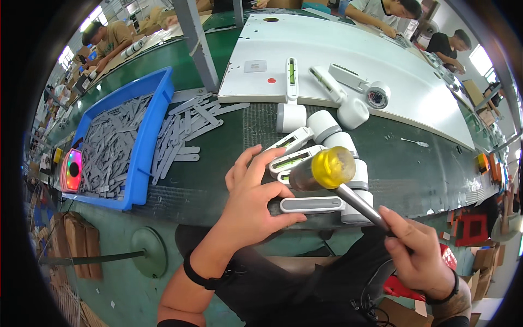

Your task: Assembling caster wheel components by hammering them into metal slots on a workbench.

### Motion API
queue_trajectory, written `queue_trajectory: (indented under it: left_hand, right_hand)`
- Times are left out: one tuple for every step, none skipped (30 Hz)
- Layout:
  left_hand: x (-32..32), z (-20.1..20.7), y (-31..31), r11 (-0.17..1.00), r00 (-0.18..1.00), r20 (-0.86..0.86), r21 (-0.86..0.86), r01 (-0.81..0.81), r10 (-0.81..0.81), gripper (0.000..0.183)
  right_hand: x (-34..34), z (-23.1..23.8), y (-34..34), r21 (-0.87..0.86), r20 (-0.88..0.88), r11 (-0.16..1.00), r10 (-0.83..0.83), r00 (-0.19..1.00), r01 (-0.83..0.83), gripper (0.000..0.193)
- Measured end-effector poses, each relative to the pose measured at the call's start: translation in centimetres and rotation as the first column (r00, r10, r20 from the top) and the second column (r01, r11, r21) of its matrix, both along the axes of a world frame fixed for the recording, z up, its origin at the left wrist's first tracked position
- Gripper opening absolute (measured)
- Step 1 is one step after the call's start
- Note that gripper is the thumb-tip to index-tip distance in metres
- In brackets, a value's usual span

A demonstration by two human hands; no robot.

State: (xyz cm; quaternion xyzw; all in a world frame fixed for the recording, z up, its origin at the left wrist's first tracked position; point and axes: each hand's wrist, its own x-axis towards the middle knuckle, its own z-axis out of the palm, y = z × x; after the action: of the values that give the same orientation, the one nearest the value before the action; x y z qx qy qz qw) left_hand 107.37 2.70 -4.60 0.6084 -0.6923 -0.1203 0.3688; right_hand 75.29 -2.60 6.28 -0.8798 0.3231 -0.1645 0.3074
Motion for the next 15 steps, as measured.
queue_trajectory:
  left_hand:
    - [0.1, 0.0, -0.1, 1.0, 1.0, -0.001, -0.004, 0.003, -0.003, 0.039]
    - [0.1, 0.0, -0.1, 1.0, 1.0, -0.001, -0.008, 0.006, -0.006, 0.042]
    - [0.0, -0.1, 0.0, 1.0, 1.0, 0.008, 0.007, -0.006, 0.006, 0.046]
    - [0.3, -0.6, 0.2, 1.0, 1.0, 0.009, -0.002, -0.006, 0.006, 0.046]
    - [0.5, -0.8, 0.4, 1.0, 0.999, 0.037, 0.01, -0.012, 0.012, 0.047]
    - [0.7, -0.9, 0.7, 0.999, 0.998, 0.066, 0.025, -0.022, 0.02, 0.049]
    - [0.7, -0.4, 0.9, 1.0, 0.998, 0.061, 0.015, 0.001, -0.002, 0.049]
    - [0.7, 0.2, 0.9, 0.999, 0.998, 0.048, -0.005, 0.036, -0.036, 0.046]
    - [1.2, 0.7, 0.7, 0.998, 0.998, -0.057, -0.046, 0.035, -0.038, 0.04]
    - [1.8, 1.3, 0.5, 0.996, 0.986, -0.16, -0.082, 0.035, -0.048, 0.034]
    - [3.2, 2.0, 0.6, 0.988, 0.994, -0.096, -0.146, -0.057, 0.043, 0.027]
    - [5.2, 2.8, 0.8, 0.966, 0.99, -0.037, -0.216, -0.139, 0.134, 0.019]
    - [7.2, 3.3, 0.6, 0.957, 0.971, -0.008, -0.169, -0.236, 0.238, 0.016]
    - [9.2, 3.8, 0.1, 0.934, 0.94, 0.024, -0.124, -0.336, 0.342, 0.014]
    - [10.7, 4.4, -0.5, 0.911, 0.911, 0.022, -0.036, -0.41, 0.411, 0.013]
  right_hand:
    - [0.6, -0.4, -0.2, -0.003, -0.08, 0.999, 0.044, 0.996, -0.044, 0.057]
    - [1.2, -0.9, -0.4, -0.004, -0.158, 0.996, 0.087, 0.984, -0.089, 0.057]
    - [1.5, -1.2, -0.5, 0.068, -0.117, 0.995, 0.075, 0.99, -0.068, 0.055]
    - [1.8, -0.9, -0.5, 0.068, -0.107, 0.995, 0.086, 0.991, -0.079, 0.055]
    - [1.7, -0.4, -0.7, 0.036, -0.129, 0.997, 0.072, 0.989, -0.068, 0.054]
    - [1.5, -0.3, -1.0, 0.004, -0.147, 0.998, 0.06, 0.987, -0.06, 0.054]
    - [0.7, -1.0, -1.0, -0.001, -0.024, 1.0, 0.029, 0.999, -0.029, 0.052]
    - [-0.3, -2.0, -1.3, -0.1, 0.115, 0.995, 0.043, 0.992, -0.032, 0.051]
    - [-1.6, -1.8, -1.2, -0.063, 0.111, 0.997, -0.04, 0.993, 0.047, 0.051]
    - [-3.1, -1.6, -0.9, -0.02, 0.103, 0.991, -0.126, 0.987, 0.129, 0.051]
    - [-4.2, -2.1, -0.5, 0.022, 0.124, 0.981, -0.193, 0.973, 0.192, 0.052]
    - [-5.4, -2.8, -0.3, 0.067, 0.14, 0.965, -0.262, 0.955, 0.255, 0.054]
    - [-6.9, -4.0, -0.3, 0.066, 0.178, 0.95, -0.312, 0.933, 0.305, 0.056]
    - [-7.7, -4.6, -0.3, 0.067, 0.188, 0.951, -0.31, 0.932, 0.303, 0.056]
    - [-8.3, -5.3, -0.5, 0.123, 0.182, 0.929, -0.367, 0.912, 0.349, 0.056]
